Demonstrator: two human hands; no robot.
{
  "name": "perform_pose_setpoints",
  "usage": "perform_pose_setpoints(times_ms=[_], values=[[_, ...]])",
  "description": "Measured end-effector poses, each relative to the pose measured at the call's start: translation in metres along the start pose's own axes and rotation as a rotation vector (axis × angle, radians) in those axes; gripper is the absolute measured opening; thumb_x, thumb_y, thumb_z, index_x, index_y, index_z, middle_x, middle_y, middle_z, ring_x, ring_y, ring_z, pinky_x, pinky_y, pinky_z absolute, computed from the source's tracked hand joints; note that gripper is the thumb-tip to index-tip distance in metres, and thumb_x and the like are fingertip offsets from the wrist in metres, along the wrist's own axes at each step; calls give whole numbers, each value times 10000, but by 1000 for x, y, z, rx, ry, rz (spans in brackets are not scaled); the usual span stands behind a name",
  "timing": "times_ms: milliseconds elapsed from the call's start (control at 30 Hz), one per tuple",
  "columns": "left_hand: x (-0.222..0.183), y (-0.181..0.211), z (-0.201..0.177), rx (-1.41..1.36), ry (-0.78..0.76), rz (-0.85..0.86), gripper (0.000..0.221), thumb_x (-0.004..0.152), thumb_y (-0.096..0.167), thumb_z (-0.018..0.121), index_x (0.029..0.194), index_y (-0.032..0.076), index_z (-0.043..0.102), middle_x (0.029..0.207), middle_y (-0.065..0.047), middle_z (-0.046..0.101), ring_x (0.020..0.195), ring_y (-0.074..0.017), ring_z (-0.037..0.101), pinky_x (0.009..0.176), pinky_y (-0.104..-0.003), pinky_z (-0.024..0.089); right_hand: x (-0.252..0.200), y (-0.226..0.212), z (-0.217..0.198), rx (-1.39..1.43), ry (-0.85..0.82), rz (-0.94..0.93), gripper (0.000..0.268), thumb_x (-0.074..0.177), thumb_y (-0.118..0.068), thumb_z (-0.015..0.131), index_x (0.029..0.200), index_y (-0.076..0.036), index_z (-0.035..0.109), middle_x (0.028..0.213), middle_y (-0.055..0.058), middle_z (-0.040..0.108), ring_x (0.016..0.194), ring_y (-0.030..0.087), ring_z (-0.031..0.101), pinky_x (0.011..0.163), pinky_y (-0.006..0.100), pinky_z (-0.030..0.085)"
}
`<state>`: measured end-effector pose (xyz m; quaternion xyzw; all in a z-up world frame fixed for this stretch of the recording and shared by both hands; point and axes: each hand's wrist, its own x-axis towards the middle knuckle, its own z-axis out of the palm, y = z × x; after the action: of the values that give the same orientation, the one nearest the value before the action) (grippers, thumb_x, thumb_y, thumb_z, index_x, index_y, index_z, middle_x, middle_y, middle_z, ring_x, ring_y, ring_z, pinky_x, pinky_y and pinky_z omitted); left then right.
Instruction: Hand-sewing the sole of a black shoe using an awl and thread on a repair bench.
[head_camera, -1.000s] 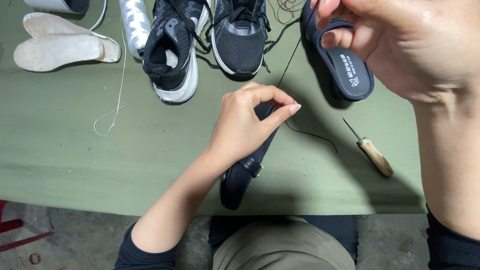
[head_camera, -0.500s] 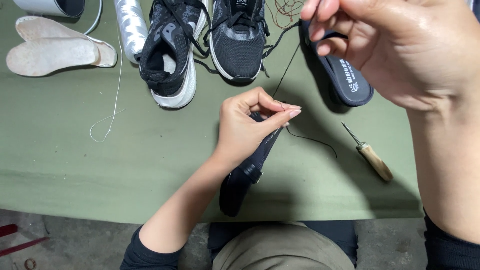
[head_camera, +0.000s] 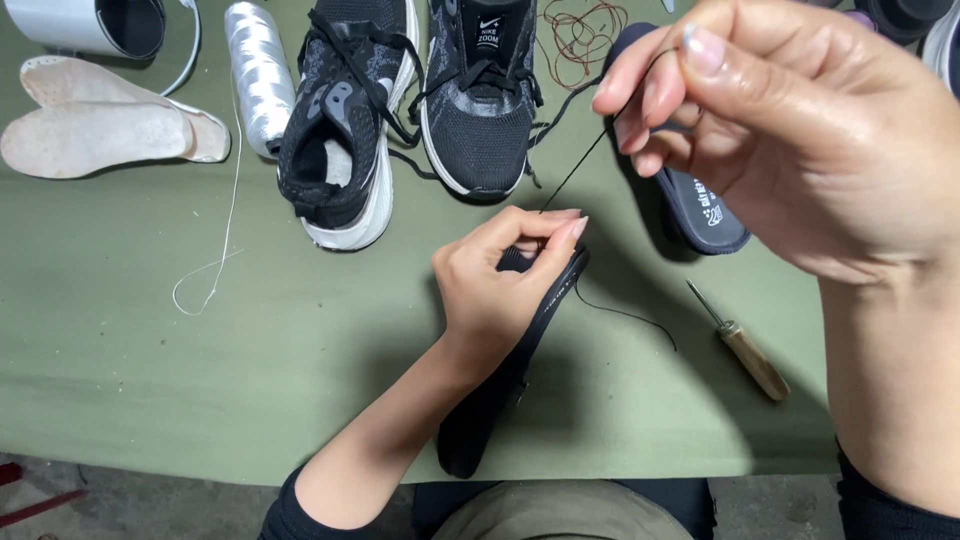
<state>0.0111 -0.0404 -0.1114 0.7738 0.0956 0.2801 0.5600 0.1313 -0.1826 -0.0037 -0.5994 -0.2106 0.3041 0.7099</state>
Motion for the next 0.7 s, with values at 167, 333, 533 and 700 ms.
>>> perform_pose_setpoints(times_ms=[167, 333, 533, 700], values=[[10, 3, 0, -293, 2, -296, 180, 848, 5, 762, 774, 102, 630, 867, -120, 795, 905, -169, 806, 806, -235, 625, 4, 3, -6, 33, -44, 8, 210, 1079, -179, 530, 971, -41, 644, 1177, 162, 696, 883, 171, 656, 812, 263, 517], [13, 6, -17, -674, -32, -427, 231, 863, -24, 742, 906, 68, 535, 941, -285, 761, 912, -343, 798, 863, -334, 668, 7, 2, -12, -9, 45, 22, 236, 1091, -211, 518, 957, -57, 639, 1166, 161, 718, 895, 186, 695, 826, 240, 580], [21, 9, -27, -497, -81, -164, 84, 934, -79, 685, 943, -29, 618, 999, -229, 753, 997, -297, 780, 949, -337, 678, 8, 2, -5, -140, 11, -42, 278, 1114, -190, 455, 1015, 18, 612, 1257, 207, 696, 932, 214, 692, 876, 227, 581], [42, 40, -43, -159, -146, 32, 78, 951, -63, 706, 1028, -61, 719, 1011, -160, 774, 958, -191, 774, 915, -252, 656, 6, -1, 4, -408, 20, -155, 229, 1168, -65, 457, 1112, 86, 619, 1290, 234, 692, 1066, 201, 680, 935, 210, 562]])
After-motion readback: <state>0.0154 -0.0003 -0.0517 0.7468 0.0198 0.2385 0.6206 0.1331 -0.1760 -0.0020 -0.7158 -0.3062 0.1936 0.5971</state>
